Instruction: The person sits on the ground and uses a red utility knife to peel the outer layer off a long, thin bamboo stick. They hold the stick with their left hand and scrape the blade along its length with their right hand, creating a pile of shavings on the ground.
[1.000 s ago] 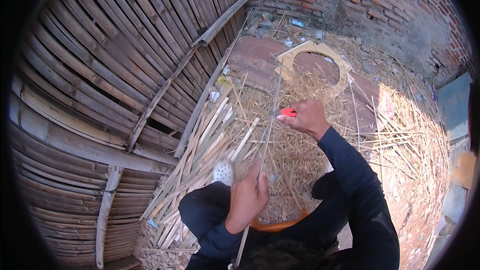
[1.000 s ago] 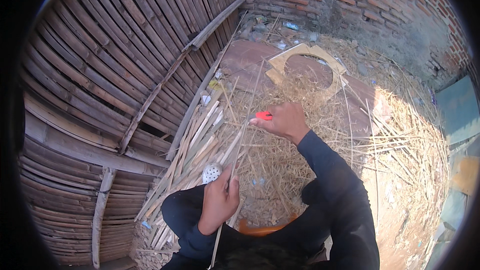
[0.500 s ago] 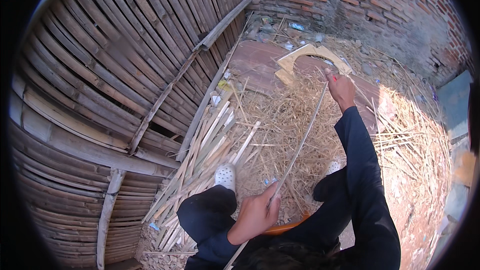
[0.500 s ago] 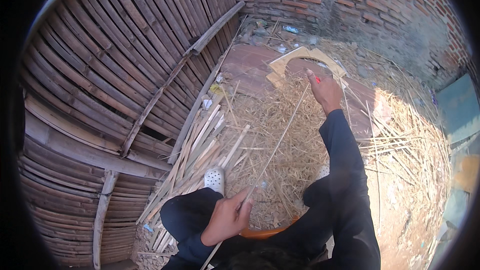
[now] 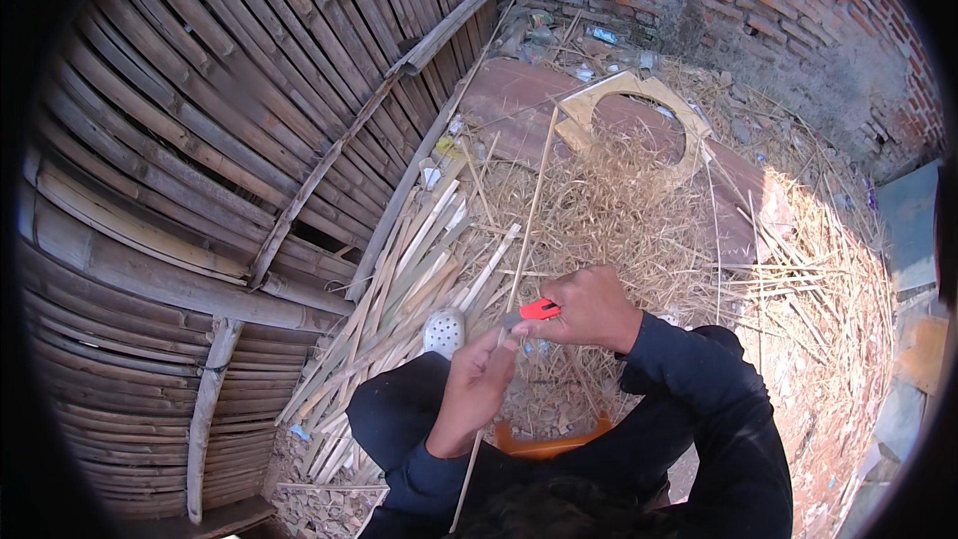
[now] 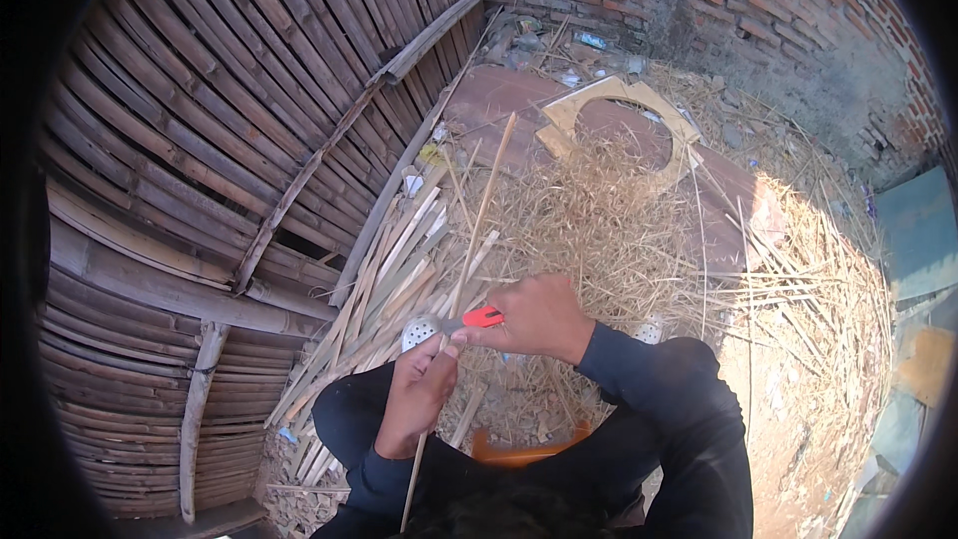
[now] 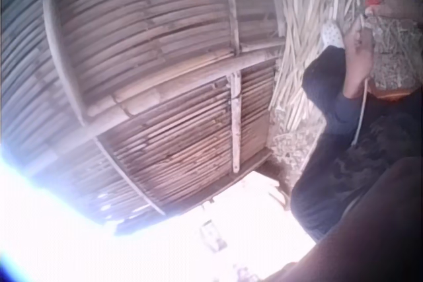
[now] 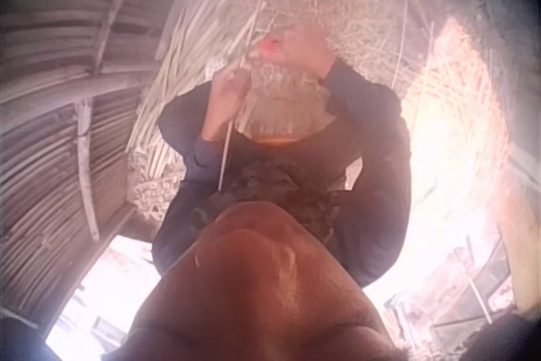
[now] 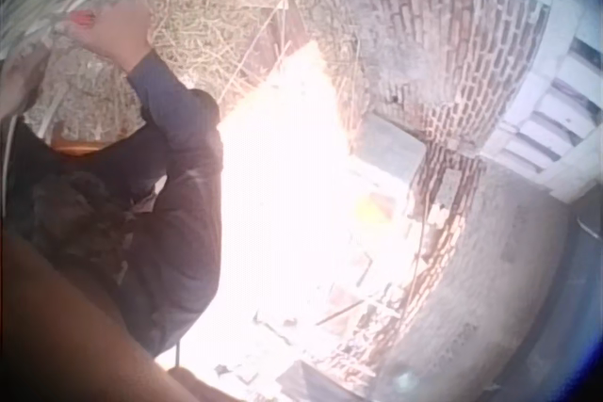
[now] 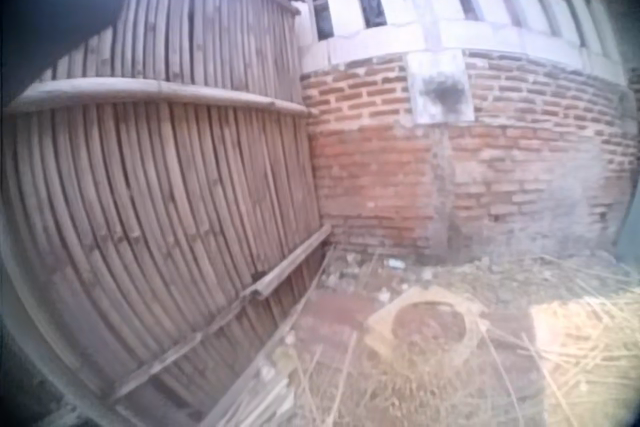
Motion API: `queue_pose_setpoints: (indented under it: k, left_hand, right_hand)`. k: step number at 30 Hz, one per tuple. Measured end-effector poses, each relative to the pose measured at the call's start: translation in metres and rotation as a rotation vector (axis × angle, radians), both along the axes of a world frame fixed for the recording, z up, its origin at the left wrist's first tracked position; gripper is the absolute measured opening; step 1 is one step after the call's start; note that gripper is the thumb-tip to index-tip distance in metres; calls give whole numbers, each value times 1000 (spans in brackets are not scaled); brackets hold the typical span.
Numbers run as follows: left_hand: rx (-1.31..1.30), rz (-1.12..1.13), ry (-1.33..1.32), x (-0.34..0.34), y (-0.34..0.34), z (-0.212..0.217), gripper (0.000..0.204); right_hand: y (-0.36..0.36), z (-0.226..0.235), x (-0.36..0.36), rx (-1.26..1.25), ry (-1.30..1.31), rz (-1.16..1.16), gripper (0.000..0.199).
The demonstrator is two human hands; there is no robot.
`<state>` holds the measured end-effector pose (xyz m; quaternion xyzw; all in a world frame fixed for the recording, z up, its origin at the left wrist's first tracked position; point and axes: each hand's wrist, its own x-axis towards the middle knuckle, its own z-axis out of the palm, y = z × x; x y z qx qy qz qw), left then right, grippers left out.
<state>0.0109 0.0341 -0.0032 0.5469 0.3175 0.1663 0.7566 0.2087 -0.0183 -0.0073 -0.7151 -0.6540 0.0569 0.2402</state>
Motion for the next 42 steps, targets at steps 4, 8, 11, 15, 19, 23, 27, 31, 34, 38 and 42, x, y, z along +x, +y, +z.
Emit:
queue_pose_setpoints:
  k: [4, 8, 11, 15, 19, 23, 27, 31, 34, 38, 42]
  left_hand:
    - [59, 13, 45, 0, -3, 4, 32]
    - [97, 29, 22, -2, -1, 5, 31]
    - [150, 21, 59, -5, -5, 6, 31]
    - [171, 16, 61, -6, -6, 3, 31]
    - [160, 15, 69, -8, -9, 7, 32]
    - [192, -39, 105, -6, -12, 11, 31]
    - [169, 1, 88, -9, -11, 8, 32]
    - [152, -52, 98, -9, -14, 13, 34]
    - [167, -109, 61, -11, -25, 4, 34]
    - [161, -267, 40, -13, -37, 8, 35]
    - [-29, -309, -2, -12, -32, 9, 36]
  right_hand:
    - [16, -12, 21, 69, -50, -105, 65]
    - [13, -9, 3, 26, -13, -4, 66]
    - [14, -11, 11, 110, -72, -19, 64]
    - [17, -17, 20, 131, -73, -76, 64]
    - [20, -9, 7, 176, -20, 21, 61]
    - [38, -9, 58, 54, -95, -275, 64]
    - [18, -11, 7, 38, -114, -46, 64]
    - [23, -3, 29, -11, -40, -163, 66]
    - [37, -12, 92, -5, -73, -430, 67]
    - [31, -22, 171, 161, -14, -739, 77]
    - [5, -31, 217, 186, 190, -938, 78]
